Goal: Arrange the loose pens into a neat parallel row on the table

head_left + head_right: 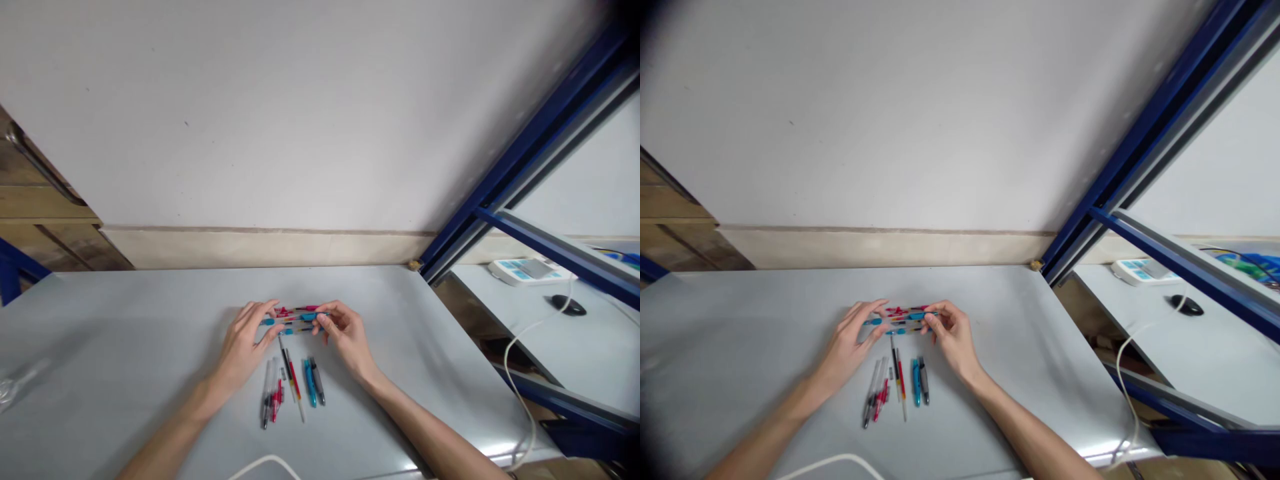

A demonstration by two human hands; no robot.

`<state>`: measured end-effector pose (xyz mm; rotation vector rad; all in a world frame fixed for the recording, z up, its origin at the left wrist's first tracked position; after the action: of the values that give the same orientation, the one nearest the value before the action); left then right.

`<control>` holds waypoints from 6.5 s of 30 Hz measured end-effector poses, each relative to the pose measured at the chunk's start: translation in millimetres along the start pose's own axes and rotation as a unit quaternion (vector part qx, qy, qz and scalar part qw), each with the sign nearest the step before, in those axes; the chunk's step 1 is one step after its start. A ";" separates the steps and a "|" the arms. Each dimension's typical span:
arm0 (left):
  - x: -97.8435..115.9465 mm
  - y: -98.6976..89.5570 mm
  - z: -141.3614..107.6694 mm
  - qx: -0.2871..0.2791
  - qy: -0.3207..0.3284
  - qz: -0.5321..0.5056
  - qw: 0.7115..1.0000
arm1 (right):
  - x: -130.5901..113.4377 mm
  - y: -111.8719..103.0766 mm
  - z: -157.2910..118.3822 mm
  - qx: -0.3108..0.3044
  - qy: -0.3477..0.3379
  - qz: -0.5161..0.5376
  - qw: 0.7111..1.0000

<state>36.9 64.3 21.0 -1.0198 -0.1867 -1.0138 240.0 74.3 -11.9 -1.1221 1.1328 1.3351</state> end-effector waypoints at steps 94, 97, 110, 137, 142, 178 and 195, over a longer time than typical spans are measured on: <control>-4.3 9.0 -5.2 -0.070 0.001 0.000 0.998 | -8.1 -33.9 19.2 -0.219 0.007 -0.324 0.920; -1.9 12.6 -6.4 -0.098 0.031 0.019 0.995 | -8.2 -27.1 16.6 -0.216 -0.015 -0.365 0.905; -20.2 23.1 -11.9 -0.266 -0.084 0.146 0.949 | -14.3 -10.5 3.2 -0.186 -0.081 -0.628 0.752; -14.3 24.9 -21.8 -0.330 -0.107 0.231 0.909 | 3.7 111.6 -19.2 -0.307 -0.126 -0.679 0.655; -11.5 26.3 -20.9 -0.344 -0.109 0.227 0.905 | 5.6 113.3 -16.7 -0.308 -0.114 -0.678 0.657; 0.2 31.6 -21.0 -0.329 -0.063 0.191 0.923 | 7.0 -0.7 20.0 -0.113 0.067 -0.122 0.984; -12.3 19.1 -16.2 -0.311 -0.109 0.251 0.910 | 16.7 7.3 15.7 -0.107 0.130 -0.029 0.985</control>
<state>39.9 61.8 -6.6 -1.6610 0.2319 -0.4788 231.2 91.5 -26.1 -1.5107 1.1517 1.3141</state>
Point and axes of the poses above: each hand's wrist, its own z-axis towards the middle knuckle, its own y-axis out of the palm, x = y × z, the point moved 8 cm from there along z, towards the middle knuckle, and after that the axes turned 2 degrees about -z, right-handed, at the moved point
